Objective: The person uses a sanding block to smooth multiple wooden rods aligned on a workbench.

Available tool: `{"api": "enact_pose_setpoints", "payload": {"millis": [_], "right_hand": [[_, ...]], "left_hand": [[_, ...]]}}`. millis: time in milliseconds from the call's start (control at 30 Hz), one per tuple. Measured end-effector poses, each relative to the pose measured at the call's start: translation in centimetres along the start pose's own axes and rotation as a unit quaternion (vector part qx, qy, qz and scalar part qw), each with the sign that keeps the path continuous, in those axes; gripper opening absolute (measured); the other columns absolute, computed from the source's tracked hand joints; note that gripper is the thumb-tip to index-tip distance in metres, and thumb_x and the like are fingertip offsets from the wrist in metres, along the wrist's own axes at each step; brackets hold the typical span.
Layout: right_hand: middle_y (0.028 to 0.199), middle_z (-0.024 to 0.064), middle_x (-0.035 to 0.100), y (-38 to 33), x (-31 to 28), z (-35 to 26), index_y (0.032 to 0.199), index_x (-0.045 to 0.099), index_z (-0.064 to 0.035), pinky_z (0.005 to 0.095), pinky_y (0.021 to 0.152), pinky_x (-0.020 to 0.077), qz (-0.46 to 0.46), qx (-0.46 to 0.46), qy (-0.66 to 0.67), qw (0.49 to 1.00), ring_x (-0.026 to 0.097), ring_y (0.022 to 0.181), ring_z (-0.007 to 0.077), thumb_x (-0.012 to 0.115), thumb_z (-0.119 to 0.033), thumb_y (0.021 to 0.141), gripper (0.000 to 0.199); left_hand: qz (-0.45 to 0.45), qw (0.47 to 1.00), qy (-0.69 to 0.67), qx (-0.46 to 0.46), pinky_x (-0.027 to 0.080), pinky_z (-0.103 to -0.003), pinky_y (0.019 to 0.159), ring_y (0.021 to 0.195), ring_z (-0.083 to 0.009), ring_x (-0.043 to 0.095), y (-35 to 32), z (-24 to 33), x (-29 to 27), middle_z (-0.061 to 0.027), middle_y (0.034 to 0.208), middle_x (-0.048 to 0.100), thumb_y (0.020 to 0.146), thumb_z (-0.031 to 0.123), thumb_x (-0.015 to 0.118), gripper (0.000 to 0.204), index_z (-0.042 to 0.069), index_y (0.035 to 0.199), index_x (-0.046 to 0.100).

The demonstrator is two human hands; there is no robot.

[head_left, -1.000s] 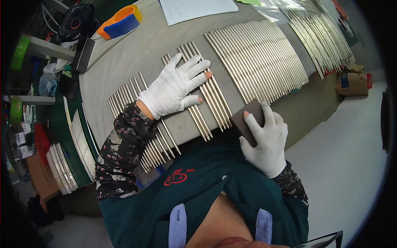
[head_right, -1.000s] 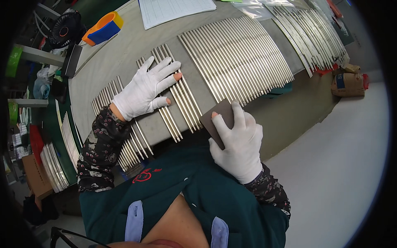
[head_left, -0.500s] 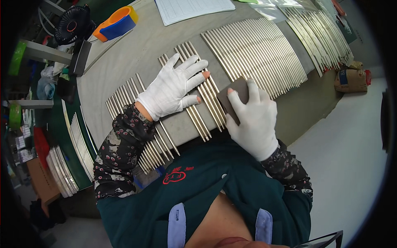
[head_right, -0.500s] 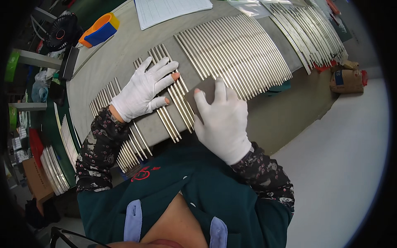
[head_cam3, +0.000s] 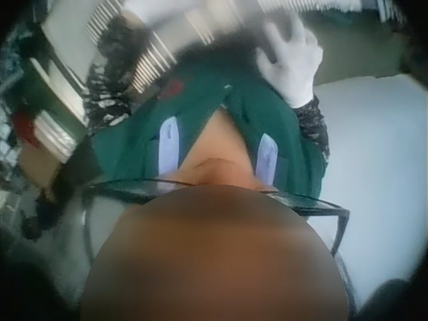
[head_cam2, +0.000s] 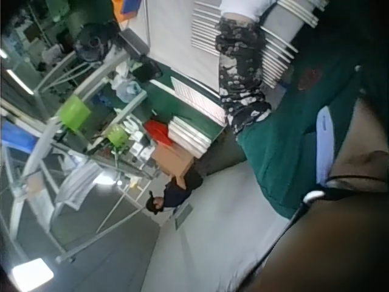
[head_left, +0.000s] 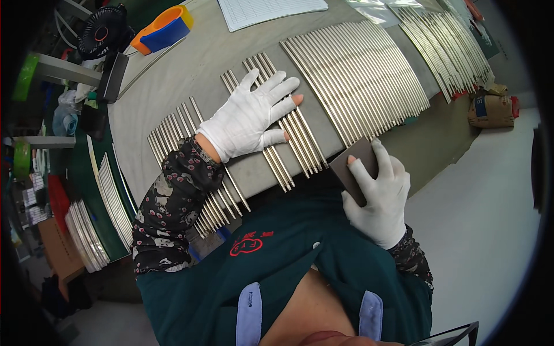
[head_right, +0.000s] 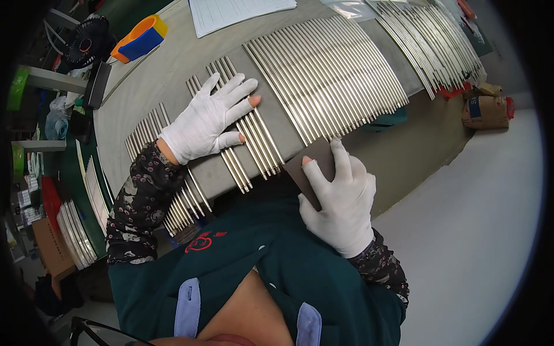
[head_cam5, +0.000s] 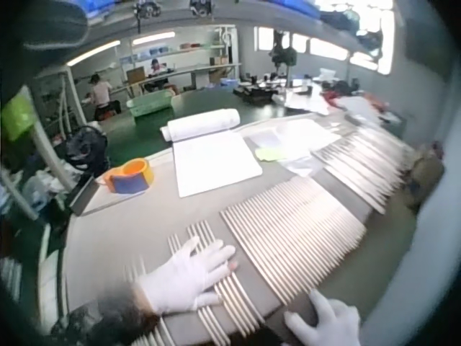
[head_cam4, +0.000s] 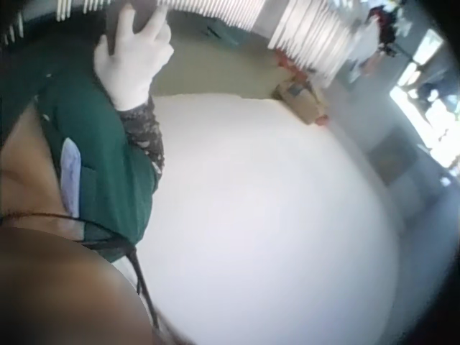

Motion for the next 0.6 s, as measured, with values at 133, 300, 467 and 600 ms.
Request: {"api": "enact_pose_setpoints", "payload": {"millis": [133, 300, 467, 600], "right_hand": [[0.136, 0.0250, 0.045, 0.1, 0.3, -0.1, 0.118, 0.062, -0.0164, 0.0421, 0.082, 0.0404, -0.002, -0.002, 0.010, 1.000, 0.052, 0.109, 0.0345, 0.079, -0.019, 0.057, 0.064], [0.134, 0.0254, 0.047, 0.6, 0.9, -0.7, 0.118, 0.062, -0.0164, 0.0421, 0.081, 0.0401, -0.006, -0.016, 0.017, 1.000, 0.053, 0.108, 0.0342, 0.079, -0.020, 0.057, 0.063], [0.131, 0.0267, 0.049, 3.9, 2.0, -2.4, 0.117, 0.063, -0.0146, 0.0403, 0.070, 0.0447, 0.009, -0.021, -0.027, 0.999, 0.056, 0.100, 0.0323, 0.076, -0.022, 0.064, 0.056], [0.129, 0.0284, 0.050, 6.5, 2.9, -3.2, 0.117, 0.063, -0.0138, 0.0392, 0.068, 0.0459, 0.021, -0.044, -0.066, 0.997, 0.057, 0.098, 0.0315, 0.074, -0.024, 0.069, 0.051]], "left_hand": [[-0.023, 1.000, 0.003, -0.005, 0.020, -0.060, 0.113, 0.139, -0.0391, 0.034, -0.9, -0.2, 0.6, -0.0173, 0.151, 0.035, 0.093, 0.065, 0.034, 0.075, 0.015, 0.149, 0.034], [-0.010, 1.000, -0.015, -0.012, 0.020, -0.062, 0.112, 0.140, -0.0388, 0.033, -1.8, -0.4, 0.7, -0.0168, 0.152, 0.035, 0.093, 0.066, 0.033, 0.075, 0.019, 0.152, 0.030], [0.017, 0.999, -0.022, -0.027, 0.023, -0.059, 0.113, 0.139, -0.0333, 0.036, -1.5, 0.2, -0.4, -0.0144, 0.147, 0.043, 0.085, 0.051, 0.058, 0.068, 0.009, 0.137, 0.049], [0.014, 0.999, -0.020, -0.021, 0.023, -0.058, 0.113, 0.139, -0.0329, 0.036, -1.6, -0.2, -0.2, -0.0142, 0.147, 0.042, 0.085, 0.050, 0.058, 0.067, 0.009, 0.137, 0.049]]}}
Point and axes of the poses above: each hand's wrist, its own y-axis towards the middle knuckle, its own x-axis out of the palm, z = x × y, the point moved 6 cm from there along y, towards the middle knuckle
